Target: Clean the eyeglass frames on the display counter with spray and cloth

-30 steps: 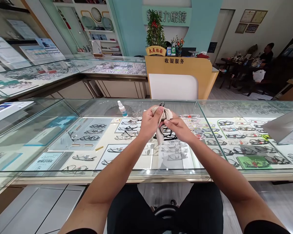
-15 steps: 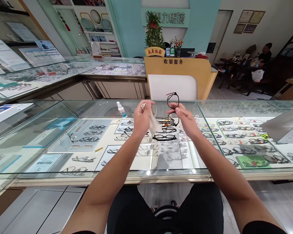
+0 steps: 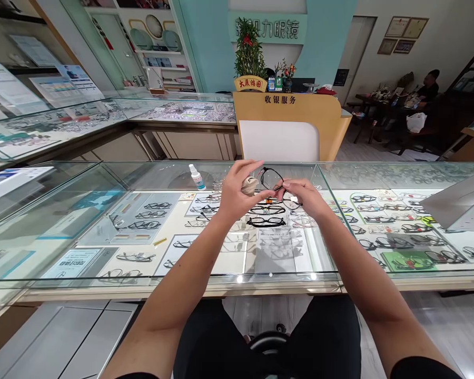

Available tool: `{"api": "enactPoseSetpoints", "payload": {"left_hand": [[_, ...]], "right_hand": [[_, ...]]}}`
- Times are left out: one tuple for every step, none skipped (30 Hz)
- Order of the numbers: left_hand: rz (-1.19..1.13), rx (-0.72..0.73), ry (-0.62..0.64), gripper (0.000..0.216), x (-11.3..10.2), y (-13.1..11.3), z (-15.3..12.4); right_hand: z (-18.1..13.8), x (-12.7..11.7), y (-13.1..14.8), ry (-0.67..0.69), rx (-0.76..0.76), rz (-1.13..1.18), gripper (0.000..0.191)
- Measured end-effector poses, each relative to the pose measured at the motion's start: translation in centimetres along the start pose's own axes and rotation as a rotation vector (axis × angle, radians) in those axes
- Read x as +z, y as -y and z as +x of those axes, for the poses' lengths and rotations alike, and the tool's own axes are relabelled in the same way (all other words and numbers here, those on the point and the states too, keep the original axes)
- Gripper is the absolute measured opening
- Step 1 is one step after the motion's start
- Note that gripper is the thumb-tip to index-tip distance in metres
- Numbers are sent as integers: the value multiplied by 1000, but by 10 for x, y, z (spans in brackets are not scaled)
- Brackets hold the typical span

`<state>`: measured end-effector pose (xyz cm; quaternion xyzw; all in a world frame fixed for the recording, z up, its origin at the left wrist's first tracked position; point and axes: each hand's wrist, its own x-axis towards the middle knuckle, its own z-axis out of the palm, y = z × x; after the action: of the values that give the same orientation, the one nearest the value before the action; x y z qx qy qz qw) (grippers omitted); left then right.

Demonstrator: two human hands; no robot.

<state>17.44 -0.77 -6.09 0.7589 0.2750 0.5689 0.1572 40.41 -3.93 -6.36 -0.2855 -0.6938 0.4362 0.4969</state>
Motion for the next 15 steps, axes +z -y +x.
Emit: {"api": "enactPoseSetpoints", "payload": {"left_hand": [[11,6,16,73,0,0,0],[21,9,26,74,0,0,1],[31,12,32,75,0,0,1],[37,20,36,75,0,0,0],[43,34,40,74,0,1,0],[51,52,42,74,0,2,0],[65,71,41,74,0,3,0],[86,88,37,74,1,5,-1],[112,105,28,74,1,6,-1],[138,119,17,74,2,7,-1],[159,136,4,74,3,8,-1],[174,157,-11,73,3,9,-2],[183,180,-28,72,4,9,-2],[190,200,-46,70,4,10,-2],[199,214,-69,69,4,10,-2]], "right_hand": [[0,0,1,8,3,3,46],[0,0,3,12,4,8,46],[0,0,3,13,4,10,45],[-1,0,4,11,5,7,45],[-1,0,4,10,9,-3,45],[-1,0,4,7,16,-16,45],[-1,0,4,2,24,-32,46],[-1,0,4,-6,29,-47,46],[-1,0,3,-16,30,-59,47],[-1,0,2,-29,32,-66,47],[0,0,1,-50,36,-61,47],[0,0,0,-81,43,-47,46],[1,0,-1,-117,51,-33,46],[1,0,-2,-163,52,-27,46],[1,0,-2,-220,37,-37,46]]}}
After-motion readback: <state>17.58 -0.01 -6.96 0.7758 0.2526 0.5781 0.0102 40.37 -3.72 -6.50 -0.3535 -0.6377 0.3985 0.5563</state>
